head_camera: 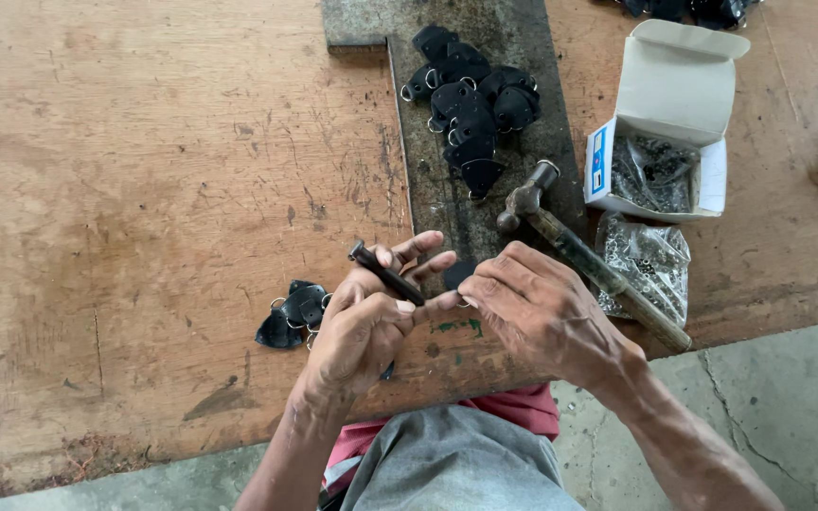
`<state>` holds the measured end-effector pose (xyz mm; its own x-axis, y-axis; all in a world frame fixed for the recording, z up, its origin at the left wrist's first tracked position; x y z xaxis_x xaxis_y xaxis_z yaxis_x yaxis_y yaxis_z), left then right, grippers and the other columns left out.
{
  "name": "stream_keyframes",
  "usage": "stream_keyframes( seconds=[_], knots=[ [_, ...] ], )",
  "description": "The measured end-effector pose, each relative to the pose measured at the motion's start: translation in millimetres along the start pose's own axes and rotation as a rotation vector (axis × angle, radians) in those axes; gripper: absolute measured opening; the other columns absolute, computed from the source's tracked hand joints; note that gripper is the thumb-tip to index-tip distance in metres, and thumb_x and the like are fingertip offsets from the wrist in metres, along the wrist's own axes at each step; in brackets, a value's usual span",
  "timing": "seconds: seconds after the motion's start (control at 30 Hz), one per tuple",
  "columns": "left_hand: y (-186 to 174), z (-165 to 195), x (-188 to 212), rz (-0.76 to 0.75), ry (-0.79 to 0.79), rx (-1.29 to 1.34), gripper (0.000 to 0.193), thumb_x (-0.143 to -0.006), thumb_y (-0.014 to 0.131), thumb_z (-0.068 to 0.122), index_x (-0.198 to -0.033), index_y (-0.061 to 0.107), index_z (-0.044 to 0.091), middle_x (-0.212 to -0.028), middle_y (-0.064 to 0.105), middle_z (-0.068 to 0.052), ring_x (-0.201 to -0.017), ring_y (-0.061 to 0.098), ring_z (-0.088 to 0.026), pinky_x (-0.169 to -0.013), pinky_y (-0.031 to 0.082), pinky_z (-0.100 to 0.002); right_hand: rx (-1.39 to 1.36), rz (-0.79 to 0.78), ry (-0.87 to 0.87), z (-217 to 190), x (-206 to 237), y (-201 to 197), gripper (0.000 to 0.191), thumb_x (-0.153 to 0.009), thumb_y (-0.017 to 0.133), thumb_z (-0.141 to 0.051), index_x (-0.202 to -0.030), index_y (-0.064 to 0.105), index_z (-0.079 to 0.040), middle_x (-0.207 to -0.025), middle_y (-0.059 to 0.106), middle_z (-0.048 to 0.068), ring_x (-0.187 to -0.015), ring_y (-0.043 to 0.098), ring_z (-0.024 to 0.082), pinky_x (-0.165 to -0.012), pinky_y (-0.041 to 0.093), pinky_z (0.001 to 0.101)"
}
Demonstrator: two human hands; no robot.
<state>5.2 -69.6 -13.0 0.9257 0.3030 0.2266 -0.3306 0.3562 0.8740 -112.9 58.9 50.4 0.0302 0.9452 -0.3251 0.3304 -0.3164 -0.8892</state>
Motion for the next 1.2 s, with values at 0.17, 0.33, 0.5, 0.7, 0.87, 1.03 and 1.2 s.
stream_keyframes(
  seconds=[0.17, 0.33, 0.5, 0.7, 0.87, 1.03, 1.2],
  knots=[
    [6, -2, 3, -0.037, -0.028, -0.046, 0.042, -0.078, 0.047, -0.012, -0.115, 0.039, 0.008, -0.154, 0.037, -0.023, -0.144, 0.043, -0.039, -0.109, 0.044, -0.061, 0.059, -0.079, -0.065, -7, -4, -3, 0.021, -0.082, 0.076, -0.004, -0.102, 0.070, 0.003, -0.093, 0.066, 0.011, -0.086, 0.061, 0.023, -0.070, 0.057, 0.0345],
    [14, -2, 4, -0.089, -0.017, -0.134, 0.043, -0.080, 0.047, -0.014, -0.115, 0.037, 0.010, -0.154, 0.036, -0.022, -0.144, 0.043, -0.036, -0.116, 0.045, -0.058, 0.124, -0.149, -0.100, -8, -1, 0, 0.015, -0.085, 0.073, -0.007, -0.095, 0.068, 0.004, -0.087, 0.062, 0.012, -0.082, 0.059, 0.024, -0.067, 0.055, 0.0364],
    [17, -1, 4, -0.094, -0.019, -0.155, 0.040, -0.083, 0.047, -0.014, -0.115, 0.037, 0.009, -0.153, 0.037, -0.023, -0.144, 0.043, -0.037, -0.114, 0.047, -0.057, 0.107, -0.155, -0.037, 1, 4, 9, 0.008, -0.092, 0.069, -0.007, -0.092, 0.064, -0.002, -0.087, 0.061, 0.009, -0.082, 0.058, 0.021, -0.070, 0.056, 0.0349],
    [4, 5, 2, 0.054, 0.006, -0.274, 0.039, -0.087, 0.047, -0.012, -0.120, 0.041, 0.009, -0.147, 0.050, -0.018, -0.132, 0.058, -0.028, -0.106, 0.048, -0.045, 0.009, -0.051, 0.293, 26, 13, 6, 0.010, -0.097, 0.067, -0.014, -0.103, 0.067, -0.006, -0.104, 0.067, 0.007, -0.095, 0.064, 0.020, -0.082, 0.059, 0.0359],
    [-9, 19, 0, 0.161, 0.131, -0.480, 0.027, -0.095, 0.067, 0.003, -0.120, 0.059, 0.002, -0.121, 0.065, -0.017, -0.114, 0.068, -0.021, -0.102, 0.055, -0.039, -0.136, -0.050, 0.400, 25, 17, 12, 0.038, -0.093, 0.069, -0.017, -0.129, 0.065, -0.010, -0.121, 0.068, 0.009, -0.108, 0.065, 0.024, -0.093, 0.058, 0.0355],
    [-7, 19, -3, 0.164, 0.213, -0.666, 0.024, -0.086, 0.077, 0.007, -0.109, 0.070, 0.003, -0.101, 0.076, -0.008, -0.094, 0.073, -0.015, -0.087, 0.062, -0.031, -0.247, -0.090, 0.471, 26, 13, 21, 0.053, -0.087, 0.075, -0.024, -0.136, 0.062, -0.011, -0.118, 0.069, 0.008, -0.106, 0.066, 0.024, -0.093, 0.057, 0.0347],
    [7, 9, -7, 0.133, 0.247, -0.904, 0.015, -0.090, 0.073, 0.004, -0.105, 0.072, 0.004, -0.096, 0.076, -0.004, -0.091, 0.072, -0.010, -0.084, 0.062, -0.027, -0.291, -0.045, 0.416, 23, 9, 22, 0.060, -0.086, 0.076, -0.021, -0.142, 0.056, -0.010, -0.121, 0.071, 0.004, -0.112, 0.066, 0.025, -0.097, 0.056, 0.0368]
  ],
)
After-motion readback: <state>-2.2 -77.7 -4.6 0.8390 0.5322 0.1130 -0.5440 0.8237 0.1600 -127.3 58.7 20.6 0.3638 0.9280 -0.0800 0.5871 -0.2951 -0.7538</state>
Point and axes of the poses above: each hand's wrist, its own x-axis away from the middle knuckle, its own y-axis out of the palm, z = x × y, the point moved 5 cm from there along -x, towards the middle knuckle
